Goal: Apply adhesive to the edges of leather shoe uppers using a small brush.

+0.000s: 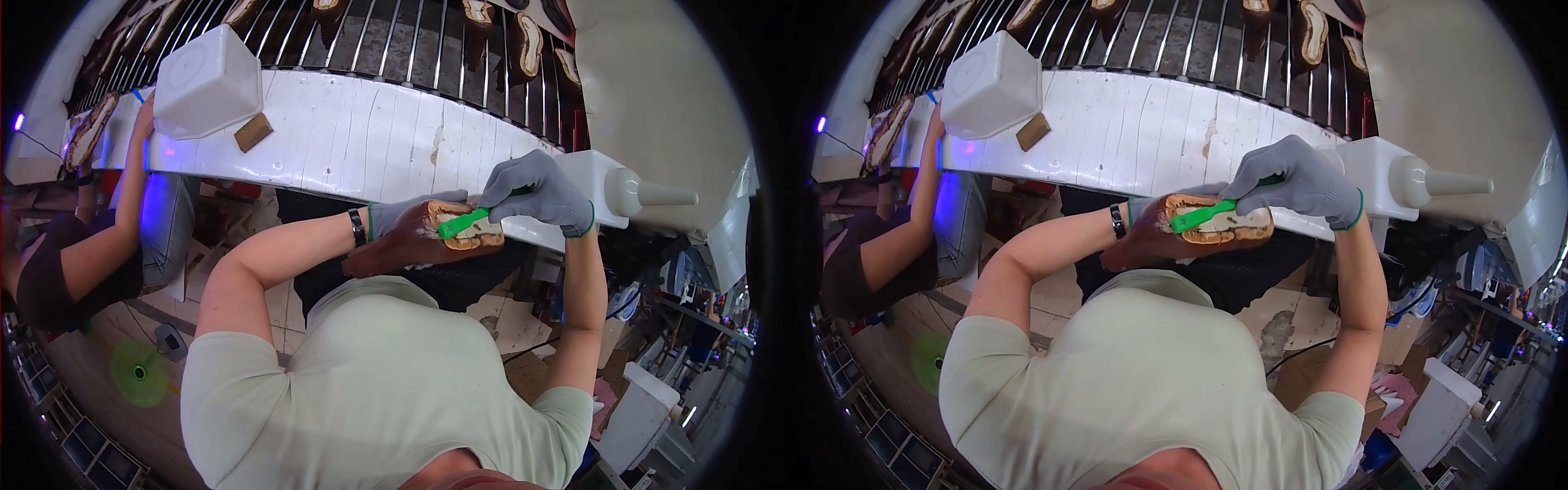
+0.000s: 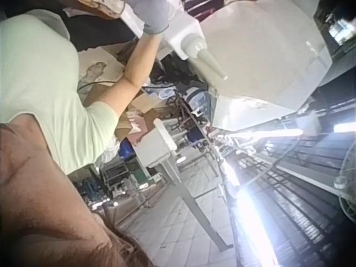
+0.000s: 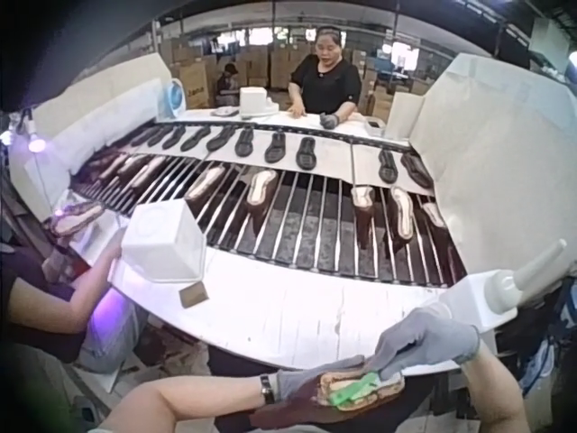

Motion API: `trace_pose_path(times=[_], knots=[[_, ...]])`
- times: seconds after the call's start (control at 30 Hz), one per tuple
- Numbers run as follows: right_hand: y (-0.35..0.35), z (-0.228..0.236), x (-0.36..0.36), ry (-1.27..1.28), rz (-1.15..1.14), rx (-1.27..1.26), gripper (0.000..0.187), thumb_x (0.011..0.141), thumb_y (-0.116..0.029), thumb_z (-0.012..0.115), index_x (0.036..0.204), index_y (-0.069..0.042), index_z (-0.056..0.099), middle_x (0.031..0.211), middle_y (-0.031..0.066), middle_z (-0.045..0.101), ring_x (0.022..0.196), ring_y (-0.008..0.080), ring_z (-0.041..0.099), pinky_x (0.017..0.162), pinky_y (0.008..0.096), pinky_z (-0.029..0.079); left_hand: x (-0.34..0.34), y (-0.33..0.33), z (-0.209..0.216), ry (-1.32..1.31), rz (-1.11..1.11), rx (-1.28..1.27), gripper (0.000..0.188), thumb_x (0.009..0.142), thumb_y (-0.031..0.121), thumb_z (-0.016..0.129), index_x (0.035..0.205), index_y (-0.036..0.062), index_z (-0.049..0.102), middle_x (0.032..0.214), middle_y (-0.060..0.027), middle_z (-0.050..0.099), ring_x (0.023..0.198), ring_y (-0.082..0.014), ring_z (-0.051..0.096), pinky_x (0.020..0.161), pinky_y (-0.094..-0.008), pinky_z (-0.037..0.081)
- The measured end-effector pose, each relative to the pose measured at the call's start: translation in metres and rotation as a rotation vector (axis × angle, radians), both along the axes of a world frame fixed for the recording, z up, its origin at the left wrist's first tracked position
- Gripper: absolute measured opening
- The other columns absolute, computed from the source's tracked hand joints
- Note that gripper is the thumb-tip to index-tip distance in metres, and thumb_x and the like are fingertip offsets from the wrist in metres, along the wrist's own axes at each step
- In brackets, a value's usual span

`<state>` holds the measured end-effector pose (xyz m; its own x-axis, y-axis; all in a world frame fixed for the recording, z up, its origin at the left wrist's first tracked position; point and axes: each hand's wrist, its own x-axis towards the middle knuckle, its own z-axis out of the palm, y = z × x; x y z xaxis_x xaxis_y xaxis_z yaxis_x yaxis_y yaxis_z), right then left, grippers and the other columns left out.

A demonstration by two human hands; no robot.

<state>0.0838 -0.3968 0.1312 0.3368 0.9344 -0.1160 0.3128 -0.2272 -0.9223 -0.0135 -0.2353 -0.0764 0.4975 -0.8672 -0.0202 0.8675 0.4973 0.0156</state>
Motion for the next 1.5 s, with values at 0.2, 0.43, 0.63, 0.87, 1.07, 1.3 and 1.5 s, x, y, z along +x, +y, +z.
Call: trace_pose_path(times=[0.2, 0.43, 0.63, 0.87, 1.07, 1.3, 1.5], knots=[[0.002, -0.003, 0.008, 0.016, 0.036, 0.030, 0.020, 0.071, -0.004, 0.080, 0.089, 0.000, 0.072, 0.083, 0.0076, 0.071, 0.074, 0.0162, 0.066, 0.070, 0.0280, 0.051, -0.016, 0.032, 0.159, -0.655, -0.086, 0.839, 0.046, 0.102, 0.010, 0.043, 0.146, 0.0006, 0.032, 0.145, -0.0135, 0.044, 0.124, -0.0172, 0.052, 0.106, -0.0291, 0.043], [-0.004, -0.003, 0.013, 0.056, 0.069, 0.013, 0.022, 0.070, -0.003, 0.080, 0.091, 0.001, 0.072, 0.083, 0.0086, 0.071, 0.074, 0.0165, 0.066, 0.069, 0.0282, 0.051, -0.011, 0.043, 0.171, -0.740, -0.231, 0.852, 0.044, 0.103, 0.011, 0.041, 0.145, 0.0009, 0.032, 0.144, -0.0146, 0.044, 0.124, -0.0172, 0.052, 0.106, -0.0284, 0.043], [-0.015, -0.002, 0.001, 0.078, 0.034, 0.000, 0.024, 0.071, -0.003, 0.079, 0.095, -0.001, 0.073, 0.082, 0.0079, 0.071, 0.072, 0.0153, 0.064, 0.068, 0.0278, 0.049, -0.008, 0.047, 0.174, -0.816, -0.371, 0.860, 0.043, 0.103, 0.012, 0.040, 0.145, 0.0011, 0.033, 0.144, -0.0156, 0.044, 0.124, -0.0171, 0.052, 0.106, -0.0278, 0.044], [-0.011, 0.003, -0.020, -0.124, -0.233, -0.004, 0.023, 0.075, -0.004, 0.076, 0.097, -0.001, 0.073, 0.079, 0.0061, 0.068, 0.072, 0.0136, 0.063, 0.067, 0.0270, 0.048, -0.003, 0.021, 0.042, -0.496, 0.232, 0.456, 0.047, 0.096, 0.017, 0.059, 0.139, 0.0057, 0.044, 0.138, -0.0075, 0.052, 0.122, -0.0108, 0.051, 0.108, -0.0260, 0.039], [-0.011, -0.005, -0.019, -0.230, -0.346, 0.007, 0.023, 0.075, -0.002, 0.075, 0.098, -0.001, 0.073, 0.081, 0.0074, 0.068, 0.072, 0.0139, 0.062, 0.068, 0.0262, 0.049, 0.019, 0.029, 0.021, -0.414, 0.132, 0.282, 0.046, 0.104, 0.024, 0.039, 0.147, 0.0100, 0.031, 0.147, -0.0103, 0.041, 0.129, -0.0151, 0.047, 0.113, -0.0312, 0.035], [-0.015, -0.009, -0.009, -0.048, -0.220, 0.045, 0.024, 0.069, -0.001, 0.080, 0.092, 0.001, 0.073, 0.081, 0.0092, 0.070, 0.073, 0.0155, 0.064, 0.068, 0.0272, 0.050, 0.009, 0.018, 0.050, 0.141, 0.161, 0.070, 0.055, 0.101, 0.014, 0.048, 0.150, 0.0096, 0.023, 0.152, -0.0096, 0.033, 0.132, -0.0114, 0.043, 0.114, -0.0309, 0.033], [-0.020, -0.003, -0.003, -0.016, -0.071, 0.005, 0.026, 0.069, -0.001, 0.080, 0.094, -0.001, 0.074, 0.081, 0.0076, 0.071, 0.071, 0.0145, 0.064, 0.069, 0.0270, 0.050, -0.006, 0.031, 0.131, -1.115, -0.032, 1.136, 0.062, 0.087, 0.019, 0.071, 0.140, 0.0022, 0.043, 0.131, -0.0099, 0.058, 0.113, -0.0107, 0.060, 0.102, -0.0285, 0.046]])
